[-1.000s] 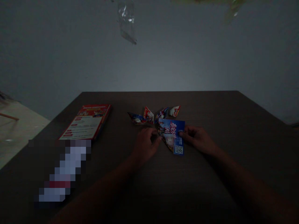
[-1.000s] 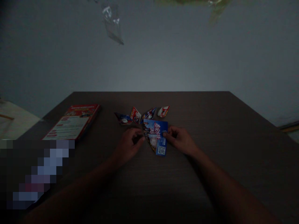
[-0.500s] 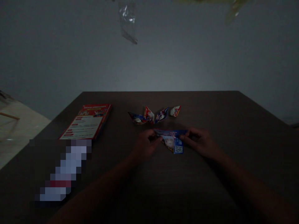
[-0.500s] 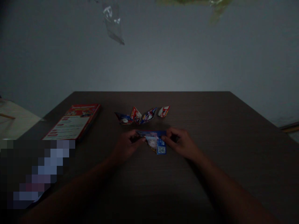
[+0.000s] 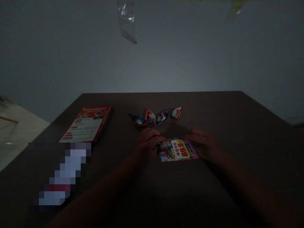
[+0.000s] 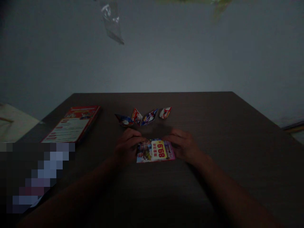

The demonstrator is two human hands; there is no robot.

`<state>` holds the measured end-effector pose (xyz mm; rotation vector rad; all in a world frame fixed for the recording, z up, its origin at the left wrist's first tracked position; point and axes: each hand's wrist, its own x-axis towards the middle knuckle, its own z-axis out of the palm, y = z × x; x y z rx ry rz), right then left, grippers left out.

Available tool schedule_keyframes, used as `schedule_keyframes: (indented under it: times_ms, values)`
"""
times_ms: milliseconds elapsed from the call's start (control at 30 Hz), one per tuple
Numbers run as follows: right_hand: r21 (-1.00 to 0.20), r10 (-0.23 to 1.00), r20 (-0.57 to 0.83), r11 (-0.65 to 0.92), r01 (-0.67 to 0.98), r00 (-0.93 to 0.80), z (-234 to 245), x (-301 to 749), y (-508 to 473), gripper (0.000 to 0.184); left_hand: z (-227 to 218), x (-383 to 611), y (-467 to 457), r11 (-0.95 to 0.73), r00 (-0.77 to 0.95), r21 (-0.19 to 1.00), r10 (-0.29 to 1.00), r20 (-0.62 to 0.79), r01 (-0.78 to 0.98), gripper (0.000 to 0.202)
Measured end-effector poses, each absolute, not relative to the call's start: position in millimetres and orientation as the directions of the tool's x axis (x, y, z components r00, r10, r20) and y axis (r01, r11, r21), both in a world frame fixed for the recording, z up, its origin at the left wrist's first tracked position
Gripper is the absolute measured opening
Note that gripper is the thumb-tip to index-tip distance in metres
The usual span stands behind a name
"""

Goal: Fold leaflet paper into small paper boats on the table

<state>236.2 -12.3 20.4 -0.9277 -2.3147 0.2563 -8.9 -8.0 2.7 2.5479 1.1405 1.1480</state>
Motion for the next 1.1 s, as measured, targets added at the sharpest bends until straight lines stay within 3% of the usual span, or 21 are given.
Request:
schedule_keyframes:
  times_ms: [133, 300, 533, 767, 1100]
  values:
    - [-0.261, 0.626, 0.471, 0.772, 0.58, -0.621, 15.0, 235.6, -10.3, 0.021, 1.4, -9.0, -6.2, -0.719, 0.521, 0.278, 0.667, 0.532, 0.637, 0.02]
    - [-0.185, 0.606, 0.369, 0.791, 0.583, -0.705, 12.9, 232.7, -9.0, 0.023, 2.6, -9.0, -6.8, -0.755, 0.64, 0.231, 0.647, 0.414, 0.613, 0.022]
    - [-0.226, 0.58, 0.279, 0.814, 0.535, -0.765, 7.3, 234.3, -4.3, 0.04, 4.7, -14.4, -8.3, -0.721, 0.697, 0.271, 0.69, 0.197, 0.637, 0.037]
    - [-0.215, 0.637, 0.219, 0.771, 0.6, -0.739, 8.2, 233.1, -4.2, 0.05, 6.7, -14.4, -7.7, -0.701, 0.686, 0.251, 0.71, 0.161, 0.667, 0.035]
    - [-0.298, 0.661, 0.232, 0.746, 0.595, -0.713, 5.2, 230.8, -3.6, 0.028, 2.5, -14.0, -4.6, -0.687, 0.66, 0.238, 0.726, 0.194, 0.686, 0.024]
